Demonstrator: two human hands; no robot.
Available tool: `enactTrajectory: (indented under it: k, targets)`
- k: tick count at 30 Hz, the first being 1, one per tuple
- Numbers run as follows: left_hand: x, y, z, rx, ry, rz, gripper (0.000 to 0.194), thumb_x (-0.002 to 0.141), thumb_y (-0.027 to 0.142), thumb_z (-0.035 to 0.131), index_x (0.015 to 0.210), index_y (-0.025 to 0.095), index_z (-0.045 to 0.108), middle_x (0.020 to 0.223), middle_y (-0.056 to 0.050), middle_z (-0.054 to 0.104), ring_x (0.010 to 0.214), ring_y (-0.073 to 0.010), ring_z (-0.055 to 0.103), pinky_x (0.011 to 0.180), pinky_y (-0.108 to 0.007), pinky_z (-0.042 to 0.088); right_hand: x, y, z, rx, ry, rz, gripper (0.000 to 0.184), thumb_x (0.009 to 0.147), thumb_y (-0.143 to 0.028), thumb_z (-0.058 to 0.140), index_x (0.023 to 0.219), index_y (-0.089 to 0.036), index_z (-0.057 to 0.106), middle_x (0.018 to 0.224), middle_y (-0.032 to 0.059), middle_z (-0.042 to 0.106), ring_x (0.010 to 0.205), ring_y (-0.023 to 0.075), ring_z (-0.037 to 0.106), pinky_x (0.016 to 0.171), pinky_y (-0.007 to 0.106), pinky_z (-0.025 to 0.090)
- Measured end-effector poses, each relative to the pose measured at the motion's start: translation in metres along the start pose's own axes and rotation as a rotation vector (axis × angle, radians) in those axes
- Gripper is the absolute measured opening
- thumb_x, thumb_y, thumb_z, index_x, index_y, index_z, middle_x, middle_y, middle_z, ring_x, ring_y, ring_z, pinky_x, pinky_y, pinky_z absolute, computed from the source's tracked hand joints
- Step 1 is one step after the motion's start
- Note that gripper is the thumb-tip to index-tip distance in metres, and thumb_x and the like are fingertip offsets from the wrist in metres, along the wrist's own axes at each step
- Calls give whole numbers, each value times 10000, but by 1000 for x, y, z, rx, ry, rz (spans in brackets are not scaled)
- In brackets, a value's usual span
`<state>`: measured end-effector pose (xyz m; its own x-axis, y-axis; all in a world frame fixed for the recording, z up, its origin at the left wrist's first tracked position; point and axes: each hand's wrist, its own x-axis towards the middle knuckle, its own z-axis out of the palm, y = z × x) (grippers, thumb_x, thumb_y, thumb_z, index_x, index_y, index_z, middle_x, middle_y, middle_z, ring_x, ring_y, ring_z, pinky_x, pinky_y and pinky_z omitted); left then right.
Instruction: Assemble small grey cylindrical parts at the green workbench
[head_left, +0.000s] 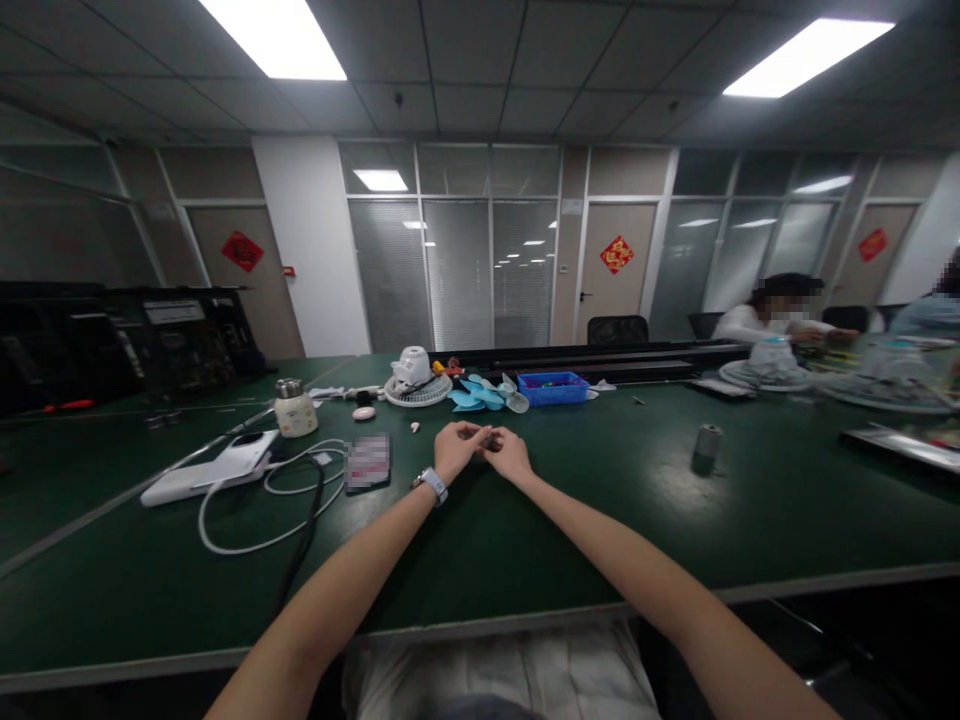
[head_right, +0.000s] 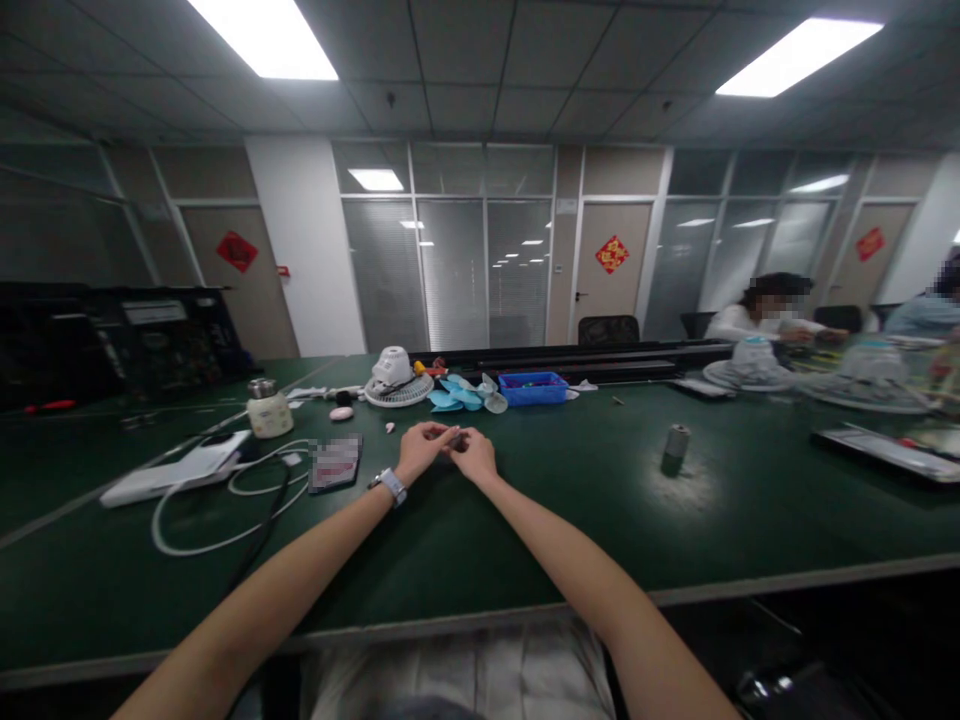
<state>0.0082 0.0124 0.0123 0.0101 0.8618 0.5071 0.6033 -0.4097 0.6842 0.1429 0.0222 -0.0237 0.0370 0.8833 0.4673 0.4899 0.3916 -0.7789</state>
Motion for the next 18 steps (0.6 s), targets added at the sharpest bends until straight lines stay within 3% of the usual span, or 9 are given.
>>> enactTrajectory:
  k: [6,12,18]
  targets:
    - [6,6,-1,79,16,8,375,726,524,582,804,192,738,793,-47,691,699,-150,588,613,-240,411,1,3,3,-23,5,-6,343,648,-337,733,916,-191,578,885,50,710,834,186,675,752,299,530]
    - [17,-6,-26,128,131,49,419,770,531,523,887,194,740,736,-47,681,656,-150,571,586,-243,387,-3,-2,-1,-51,18,-11,394,635,-430,734,909,-191,582,891,59,701,829,194,669,740,299,524]
    - [16,-40,-18,202,-192,-10,309,776,432,565,917,221,740,818,-41,717,733,-168,622,613,-231,403,-4,-5,0,-86,19,-8,407,644,-454,720,934,-196,594,862,49,698,781,182,664,718,283,513]
